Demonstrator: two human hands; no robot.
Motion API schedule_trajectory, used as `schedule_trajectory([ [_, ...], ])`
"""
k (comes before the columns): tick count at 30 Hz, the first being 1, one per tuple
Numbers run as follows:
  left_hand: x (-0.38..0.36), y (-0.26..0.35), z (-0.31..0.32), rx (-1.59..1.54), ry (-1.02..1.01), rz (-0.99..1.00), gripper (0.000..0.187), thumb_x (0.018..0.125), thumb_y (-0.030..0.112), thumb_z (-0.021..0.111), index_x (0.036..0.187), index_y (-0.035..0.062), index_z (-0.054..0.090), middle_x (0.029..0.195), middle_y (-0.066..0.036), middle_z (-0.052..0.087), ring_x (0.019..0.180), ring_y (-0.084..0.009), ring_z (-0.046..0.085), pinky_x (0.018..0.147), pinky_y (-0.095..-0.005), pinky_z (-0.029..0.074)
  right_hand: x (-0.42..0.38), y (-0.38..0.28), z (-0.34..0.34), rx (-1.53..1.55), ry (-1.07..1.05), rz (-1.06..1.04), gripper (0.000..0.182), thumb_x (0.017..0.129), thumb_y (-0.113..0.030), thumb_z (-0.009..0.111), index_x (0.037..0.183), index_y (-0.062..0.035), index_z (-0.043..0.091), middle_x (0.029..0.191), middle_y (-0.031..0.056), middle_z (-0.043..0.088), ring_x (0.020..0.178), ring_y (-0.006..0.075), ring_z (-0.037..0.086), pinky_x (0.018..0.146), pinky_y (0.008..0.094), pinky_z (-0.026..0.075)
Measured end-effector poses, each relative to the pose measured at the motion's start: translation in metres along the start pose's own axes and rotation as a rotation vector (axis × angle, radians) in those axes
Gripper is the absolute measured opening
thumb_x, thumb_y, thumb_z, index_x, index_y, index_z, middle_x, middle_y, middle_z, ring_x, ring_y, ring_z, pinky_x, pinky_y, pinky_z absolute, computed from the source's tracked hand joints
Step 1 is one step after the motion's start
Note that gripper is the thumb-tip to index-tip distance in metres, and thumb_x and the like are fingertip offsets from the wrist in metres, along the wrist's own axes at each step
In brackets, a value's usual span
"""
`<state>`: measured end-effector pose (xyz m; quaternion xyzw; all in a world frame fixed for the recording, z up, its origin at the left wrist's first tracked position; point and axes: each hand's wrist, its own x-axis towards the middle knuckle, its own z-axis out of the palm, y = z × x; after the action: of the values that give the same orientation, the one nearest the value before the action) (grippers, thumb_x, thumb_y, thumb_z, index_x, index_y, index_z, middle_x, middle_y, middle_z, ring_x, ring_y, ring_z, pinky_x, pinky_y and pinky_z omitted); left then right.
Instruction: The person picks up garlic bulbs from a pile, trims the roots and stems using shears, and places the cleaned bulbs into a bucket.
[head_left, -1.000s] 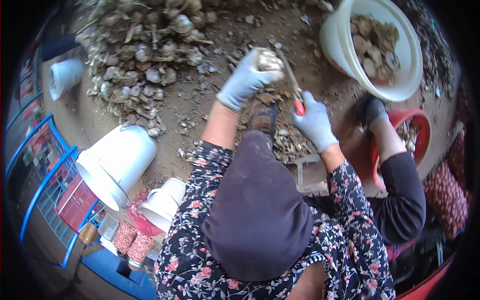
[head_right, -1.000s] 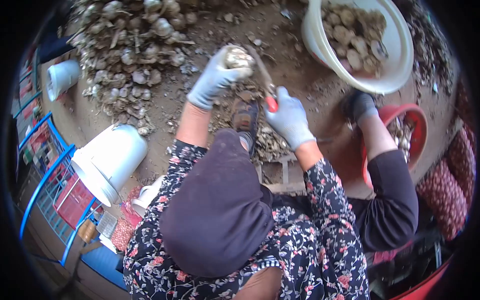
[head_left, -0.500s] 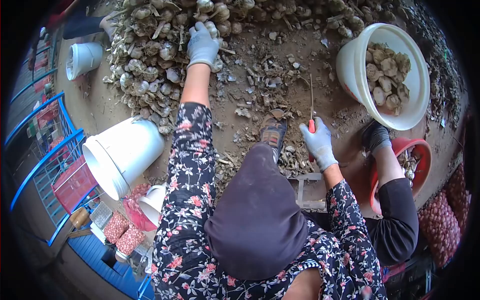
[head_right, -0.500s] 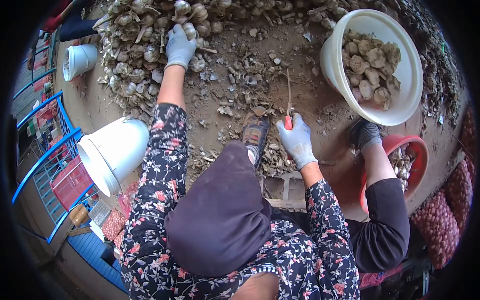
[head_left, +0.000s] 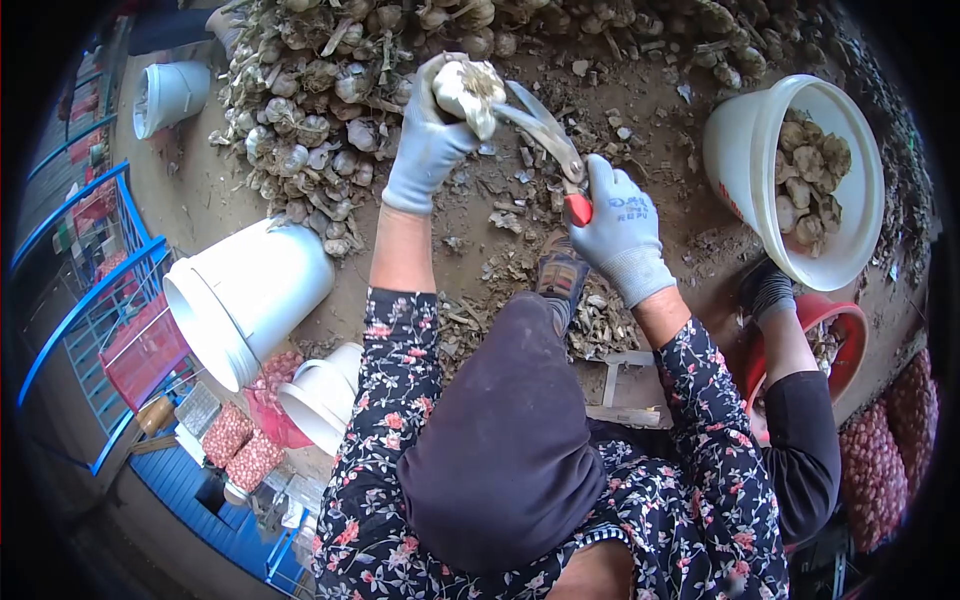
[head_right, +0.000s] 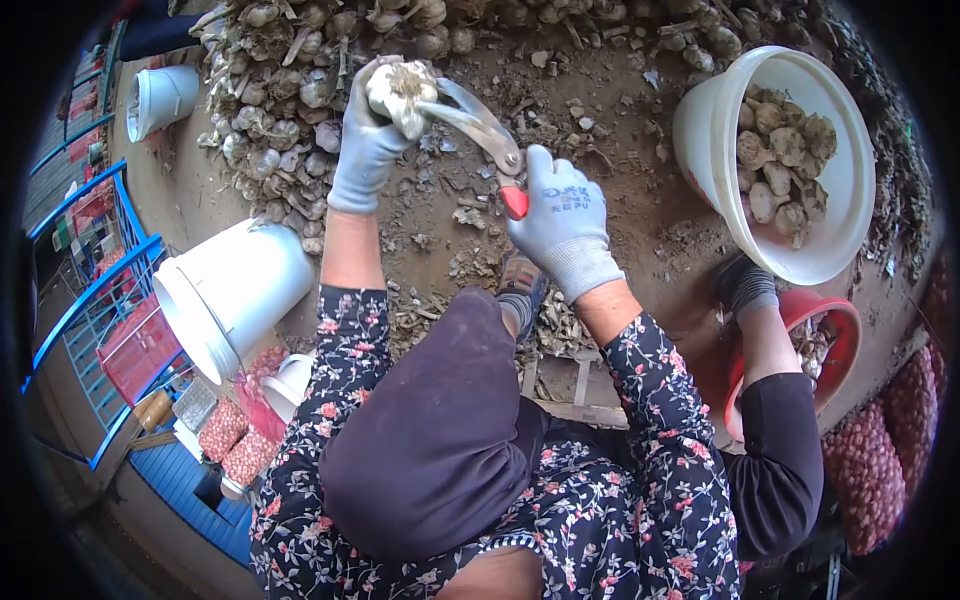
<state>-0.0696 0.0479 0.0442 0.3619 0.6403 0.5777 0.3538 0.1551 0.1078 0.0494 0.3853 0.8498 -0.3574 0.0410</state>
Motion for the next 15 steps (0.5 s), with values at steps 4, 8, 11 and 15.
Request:
schedule_trajectory([
  [4,-0.008,0.009,0.004,0.435,0.018,0.196,0.069,0.066,0.011,0.079,0.124,0.0054,0.042,0.107,-0.008,0.057,0.098,-0.0167,0.058,0.088,-0.0291,0.048,0.002,-0.006,-0.011,-0.172,0.006,-0.047,0.058,0.074,-0.023,0.065,0.124,-0.0057,0.041,0.096,0.0149,0.056,0.092,0.0329,0.058,0.079,0.0439,0.044],
  [8,-0.020,0.007,0.012,0.441,-0.039,0.163,0.073,0.065,0.017,0.084,0.124,0.0049,0.043,0.112,-0.007,0.056,0.101,-0.0155,0.057,0.089,-0.0276,0.047,-0.001,-0.009,-0.012,-0.196,-0.026,-0.057,0.059,0.072,-0.024,0.066,0.122,-0.0049,0.042,0.097,0.0144,0.056,0.094,0.0311,0.057,0.080,0.0434,0.043],
  [11,-0.024,0.004,0.014,0.515,-0.020,0.195,0.072,0.064,0.022,0.084,0.121,0.0048,0.044,0.106,-0.010,0.060,0.095,-0.0206,0.062,0.083,-0.0304,0.050,-0.004,-0.005,-0.007,-0.194,-0.082,-0.063,0.053,0.071,-0.023,0.066,0.115,-0.0038,0.043,0.095,0.0154,0.056,0.093,0.0314,0.058,0.079,0.0428,0.043],
  [15,-0.021,0.005,0.023,0.570,-0.047,0.226,0.065,0.064,0.025,0.082,0.115,0.0047,0.048,0.095,-0.012,0.064,0.086,-0.0255,0.067,0.076,-0.0330,0.053,-0.009,0.010,-0.001,-0.086,-0.109,-0.113,0.043,0.070,-0.022,0.067,0.100,-0.0037,0.042,0.088,0.0188,0.058,0.085,0.0367,0.059,0.073,0.0446,0.047],
])
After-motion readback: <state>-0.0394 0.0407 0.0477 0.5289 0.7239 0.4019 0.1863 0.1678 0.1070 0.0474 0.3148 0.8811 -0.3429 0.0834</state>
